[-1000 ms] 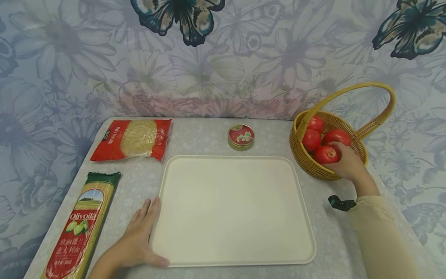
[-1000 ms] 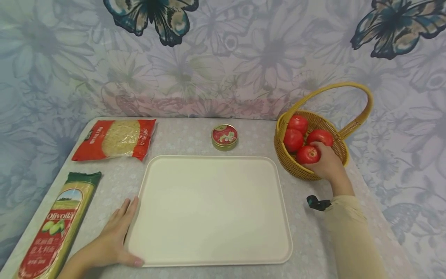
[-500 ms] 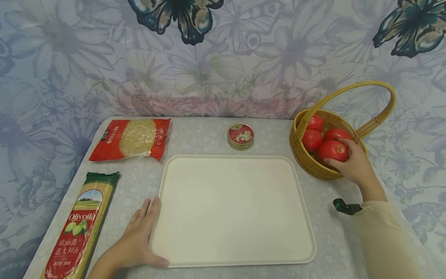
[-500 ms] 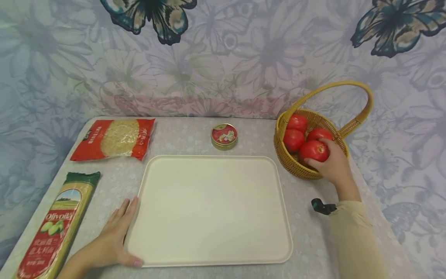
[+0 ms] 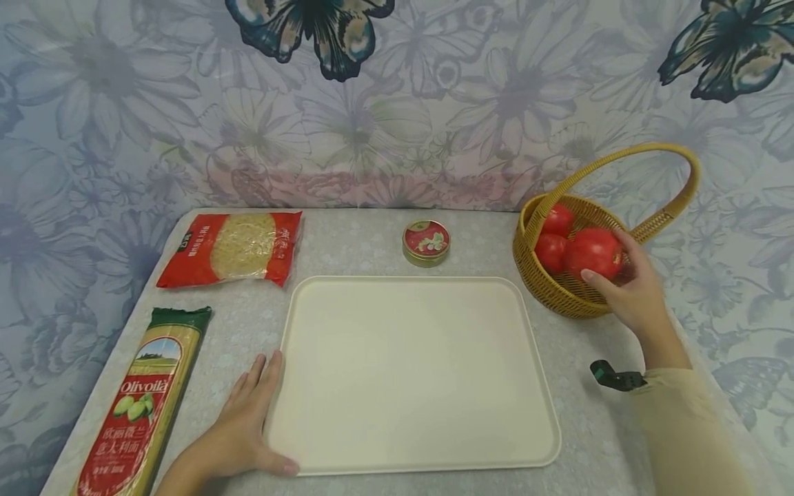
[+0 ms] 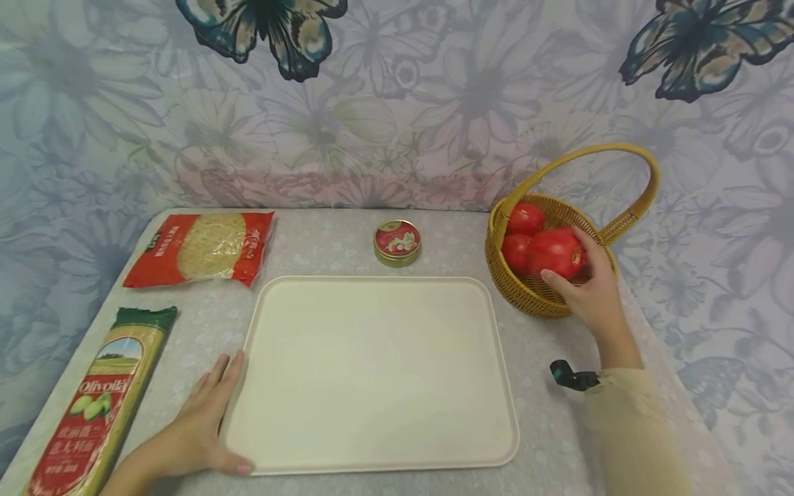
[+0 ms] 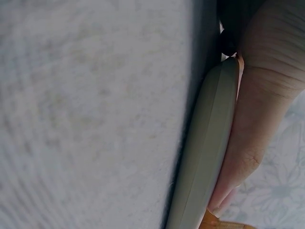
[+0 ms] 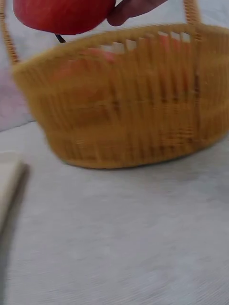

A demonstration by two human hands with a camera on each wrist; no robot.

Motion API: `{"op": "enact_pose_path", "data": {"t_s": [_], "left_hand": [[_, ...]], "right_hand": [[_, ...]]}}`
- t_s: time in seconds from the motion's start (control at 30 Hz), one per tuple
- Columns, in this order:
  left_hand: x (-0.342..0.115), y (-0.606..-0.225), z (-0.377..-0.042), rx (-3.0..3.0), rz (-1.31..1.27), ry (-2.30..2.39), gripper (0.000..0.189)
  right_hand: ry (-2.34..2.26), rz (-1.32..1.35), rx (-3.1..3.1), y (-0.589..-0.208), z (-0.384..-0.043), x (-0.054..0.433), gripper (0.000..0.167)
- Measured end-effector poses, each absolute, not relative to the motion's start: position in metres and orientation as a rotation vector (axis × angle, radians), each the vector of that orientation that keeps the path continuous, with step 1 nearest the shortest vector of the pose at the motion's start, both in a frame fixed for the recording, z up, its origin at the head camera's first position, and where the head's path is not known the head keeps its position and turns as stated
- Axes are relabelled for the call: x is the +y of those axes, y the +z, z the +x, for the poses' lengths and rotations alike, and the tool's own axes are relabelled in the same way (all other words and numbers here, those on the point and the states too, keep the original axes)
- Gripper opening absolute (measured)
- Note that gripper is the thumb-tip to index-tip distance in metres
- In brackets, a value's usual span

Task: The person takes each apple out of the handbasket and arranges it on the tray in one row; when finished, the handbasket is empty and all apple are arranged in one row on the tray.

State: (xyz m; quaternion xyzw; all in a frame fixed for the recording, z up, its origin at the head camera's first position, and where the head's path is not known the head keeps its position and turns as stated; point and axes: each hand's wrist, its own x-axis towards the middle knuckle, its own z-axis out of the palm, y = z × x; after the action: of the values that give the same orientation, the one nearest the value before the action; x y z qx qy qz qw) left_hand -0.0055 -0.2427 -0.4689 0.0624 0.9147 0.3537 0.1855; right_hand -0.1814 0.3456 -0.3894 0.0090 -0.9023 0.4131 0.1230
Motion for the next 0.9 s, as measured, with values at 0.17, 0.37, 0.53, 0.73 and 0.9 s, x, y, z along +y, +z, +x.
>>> {"op": "enact_pose_path", "data": {"t_s": [0.17,0.37,0.53,0.73,0.9], "left_hand": [[-0.244,-0.469,-0.005,2.587,0.186,1.009,0.159],[-0.246,-0.470,-0.003,2.593,0.186,1.012,0.160],[-0.246,-0.468,-0.004,2.584,0.166,0.986,0.159],[-0.245,-0.469,-0.003,2.609,0.204,0.997,0.161],[-0.244,-0.467,-0.002,2.628,0.222,1.000,0.161]], "right_hand": [[1.402,0.210,-2.443,-0.381,-0.176,0.319,0.082],[1.833,0.467,-2.175,-0.375,-0.168,0.284,0.083],[1.916,0.597,-2.203,-0.370,-0.165,0.257,0.088],[1.998,0.626,-2.238,-0.371,-0.165,0.228,0.086],[1.935,0.640,-2.357,-0.378,-0.170,0.209,0.086]]}}
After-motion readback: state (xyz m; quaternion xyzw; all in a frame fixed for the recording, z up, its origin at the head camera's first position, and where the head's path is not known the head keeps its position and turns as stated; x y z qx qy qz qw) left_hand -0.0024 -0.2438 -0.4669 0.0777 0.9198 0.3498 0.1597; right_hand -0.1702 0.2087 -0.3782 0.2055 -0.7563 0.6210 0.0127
